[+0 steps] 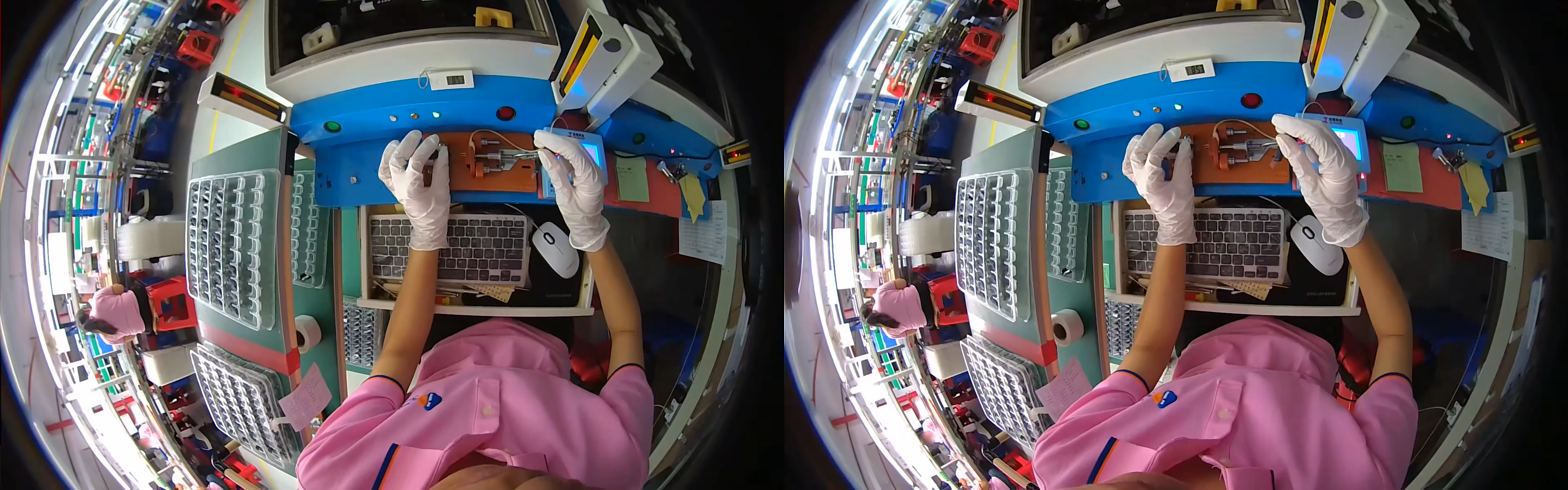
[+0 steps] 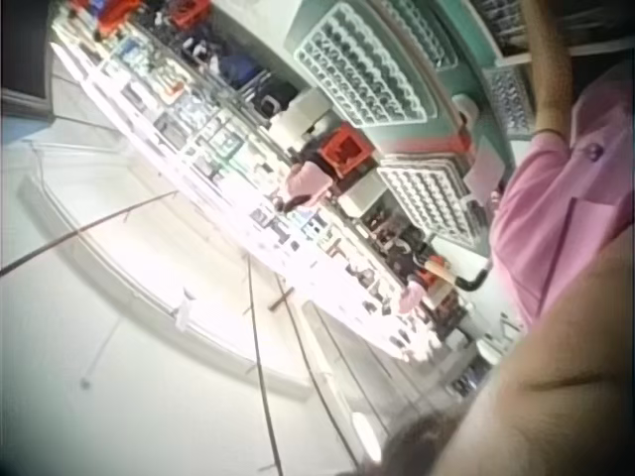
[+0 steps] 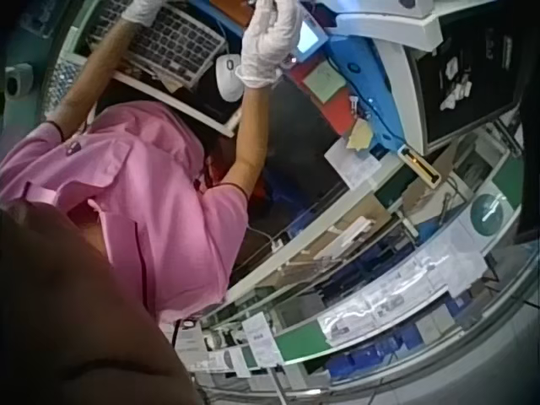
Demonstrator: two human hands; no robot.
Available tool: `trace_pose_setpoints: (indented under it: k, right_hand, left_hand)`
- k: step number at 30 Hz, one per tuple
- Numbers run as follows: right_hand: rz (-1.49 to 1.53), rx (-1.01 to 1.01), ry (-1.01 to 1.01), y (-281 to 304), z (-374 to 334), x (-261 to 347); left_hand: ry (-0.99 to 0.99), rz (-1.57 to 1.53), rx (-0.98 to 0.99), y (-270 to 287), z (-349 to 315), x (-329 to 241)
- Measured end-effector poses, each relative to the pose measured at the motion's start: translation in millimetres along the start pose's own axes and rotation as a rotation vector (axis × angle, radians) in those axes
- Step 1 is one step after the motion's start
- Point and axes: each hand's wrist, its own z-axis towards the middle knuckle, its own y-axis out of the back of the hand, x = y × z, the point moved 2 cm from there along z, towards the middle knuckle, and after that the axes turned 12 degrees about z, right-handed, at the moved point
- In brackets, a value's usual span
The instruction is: Operating an electronics assembly station by placing circuit boards into testing equipment and managing component trays.
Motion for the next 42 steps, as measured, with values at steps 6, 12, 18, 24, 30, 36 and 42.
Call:
trace_pose_setpoints:
  k: [6, 12, 18, 24, 30, 36, 42]
  right_hand:
    - [0.015, -0.021, -0.057, -17.9, 5.0, -10.6]
    - [0.424, -0.131, -0.222, -32.4, 7.3, -10.6]
    - [0.328, 0.248, -0.265, -66.9, 24.1, -4.7]
    - [0.041, -0.486, 0.351, 94.2, 84.7, 55.8]
    - [-0.306, -0.636, 0.394, 265.1, 224.0, -36.4]
    - [-0.807, -0.377, 0.026, 321.2, 242.2, -166.2]
    - [-1.14, -0.112, -0.237, 327.3, 243.8, -180.4]
  left_hand:
    - [0.136, 0.07, -0.013, 6.4, 10.7, -21.2]
    - [0.044, 0.086, -0.018, 5.4, 8.4, -17.6]
    - [0.054, 0.111, -0.005, 8.1, 8.0, -18.7]
    - [0.133, 0.156, -0.018, 9.0, 4.5, -25.0]
    - [0.085, 0.218, 0.014, 10.1, 6.8, -26.9]
    - [0.063, 0.245, -0.014, 2.9, 0.6, -22.0]
    - [0.058, 0.286, 0.012, 3.6, -2.9, -19.3]
